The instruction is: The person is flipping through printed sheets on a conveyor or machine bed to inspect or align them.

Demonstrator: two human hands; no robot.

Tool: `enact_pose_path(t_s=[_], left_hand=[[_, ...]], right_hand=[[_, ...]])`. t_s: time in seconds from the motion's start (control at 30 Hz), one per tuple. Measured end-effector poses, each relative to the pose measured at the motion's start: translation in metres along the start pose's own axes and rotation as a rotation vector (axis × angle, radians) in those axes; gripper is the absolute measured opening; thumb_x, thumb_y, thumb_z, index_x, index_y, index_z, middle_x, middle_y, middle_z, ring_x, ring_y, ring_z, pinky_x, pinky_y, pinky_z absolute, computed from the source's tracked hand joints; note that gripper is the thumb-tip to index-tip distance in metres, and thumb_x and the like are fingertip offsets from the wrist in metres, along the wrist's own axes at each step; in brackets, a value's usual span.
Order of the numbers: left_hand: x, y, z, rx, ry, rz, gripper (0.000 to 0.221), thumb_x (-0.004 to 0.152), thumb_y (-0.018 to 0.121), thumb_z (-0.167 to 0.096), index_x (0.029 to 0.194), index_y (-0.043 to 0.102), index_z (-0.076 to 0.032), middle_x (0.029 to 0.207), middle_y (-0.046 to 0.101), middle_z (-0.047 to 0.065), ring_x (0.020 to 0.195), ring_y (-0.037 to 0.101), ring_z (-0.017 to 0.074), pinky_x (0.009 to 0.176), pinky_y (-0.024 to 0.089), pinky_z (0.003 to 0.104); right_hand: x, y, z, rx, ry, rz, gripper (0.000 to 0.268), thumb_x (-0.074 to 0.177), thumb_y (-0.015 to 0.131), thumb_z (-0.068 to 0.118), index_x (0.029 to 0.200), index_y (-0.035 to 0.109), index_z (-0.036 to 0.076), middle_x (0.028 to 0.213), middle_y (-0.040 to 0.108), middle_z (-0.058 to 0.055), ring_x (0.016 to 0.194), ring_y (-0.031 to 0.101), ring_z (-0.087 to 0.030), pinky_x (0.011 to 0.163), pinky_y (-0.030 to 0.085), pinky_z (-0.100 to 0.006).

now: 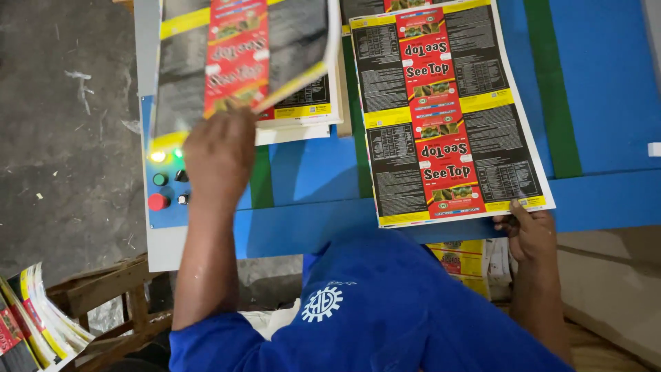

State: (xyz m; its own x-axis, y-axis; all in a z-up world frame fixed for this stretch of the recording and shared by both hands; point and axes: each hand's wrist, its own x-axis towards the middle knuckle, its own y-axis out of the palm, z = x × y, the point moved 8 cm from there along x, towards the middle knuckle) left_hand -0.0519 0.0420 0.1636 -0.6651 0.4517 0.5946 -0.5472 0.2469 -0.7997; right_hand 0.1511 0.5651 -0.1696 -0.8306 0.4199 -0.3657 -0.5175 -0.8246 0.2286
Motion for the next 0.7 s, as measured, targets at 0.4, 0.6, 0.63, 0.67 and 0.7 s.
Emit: enact_pose_path(t_s=[0.4, 0.6, 0.63, 0.67, 0.7], left_hand=[[-0.041, 0.036, -0.025, -0.203, -0.186, 0.115, 0.013, 0.098, 0.073, -0.012, 0.091, 0.064, -0.007, 0.079, 0.065, 0.01, 0.071, 0.065, 0.0301, 0.062, 0.051, 0.044], [-0.04, 0.031, -0.026, -0.246, -0.202, 0.089, 0.012, 0.098, 0.073, -0.011, 0.093, 0.064, -0.006, 0.08, 0.065, 0.01, 0.072, 0.065, 0.0303, 0.062, 0.05, 0.044], [-0.04, 0.03, -0.026, -0.246, -0.203, 0.089, 0.012, 0.098, 0.073, -0.011, 0.093, 0.064, -0.006, 0.08, 0.065, 0.01, 0.072, 0.065, 0.0303, 0.062, 0.05, 0.044], [-0.041, 0.031, -0.025, -0.231, -0.226, 0.106, 0.012, 0.097, 0.074, -0.011, 0.092, 0.065, -0.006, 0.078, 0.065, 0.01, 0.07, 0.064, 0.03, 0.06, 0.05, 0.044], [-0.04, 0.032, -0.024, -0.216, -0.245, 0.122, 0.012, 0.097, 0.075, -0.012, 0.092, 0.066, -0.006, 0.075, 0.064, 0.01, 0.067, 0.064, 0.0298, 0.058, 0.049, 0.044]], right_hand=[[-0.003, 0.015, -0.002, -0.047, 0.0, -0.006, 0.015, 0.108, 0.064, 0.011, 0.12, 0.062, 0.002, 0.098, 0.073, -0.013, 0.075, 0.07, -0.019, 0.062, 0.056, -0.031], [0.013, 0.033, -0.009, -0.093, 0.008, 0.014, 0.019, 0.107, 0.062, 0.01, 0.122, 0.061, -0.001, 0.098, 0.072, -0.014, 0.074, 0.07, -0.02, 0.059, 0.056, -0.031], [0.018, 0.037, -0.007, -0.095, 0.009, 0.015, 0.019, 0.107, 0.062, 0.01, 0.122, 0.061, -0.001, 0.098, 0.072, -0.014, 0.074, 0.07, -0.02, 0.059, 0.056, -0.031], [0.023, 0.043, -0.003, -0.106, -0.007, 0.037, 0.019, 0.107, 0.061, 0.01, 0.122, 0.061, -0.001, 0.098, 0.072, -0.015, 0.074, 0.07, -0.021, 0.059, 0.057, -0.032], [0.029, 0.049, 0.001, -0.115, -0.024, 0.059, 0.019, 0.107, 0.061, 0.011, 0.121, 0.061, -0.001, 0.098, 0.072, -0.016, 0.075, 0.071, -0.022, 0.06, 0.057, -0.033]])
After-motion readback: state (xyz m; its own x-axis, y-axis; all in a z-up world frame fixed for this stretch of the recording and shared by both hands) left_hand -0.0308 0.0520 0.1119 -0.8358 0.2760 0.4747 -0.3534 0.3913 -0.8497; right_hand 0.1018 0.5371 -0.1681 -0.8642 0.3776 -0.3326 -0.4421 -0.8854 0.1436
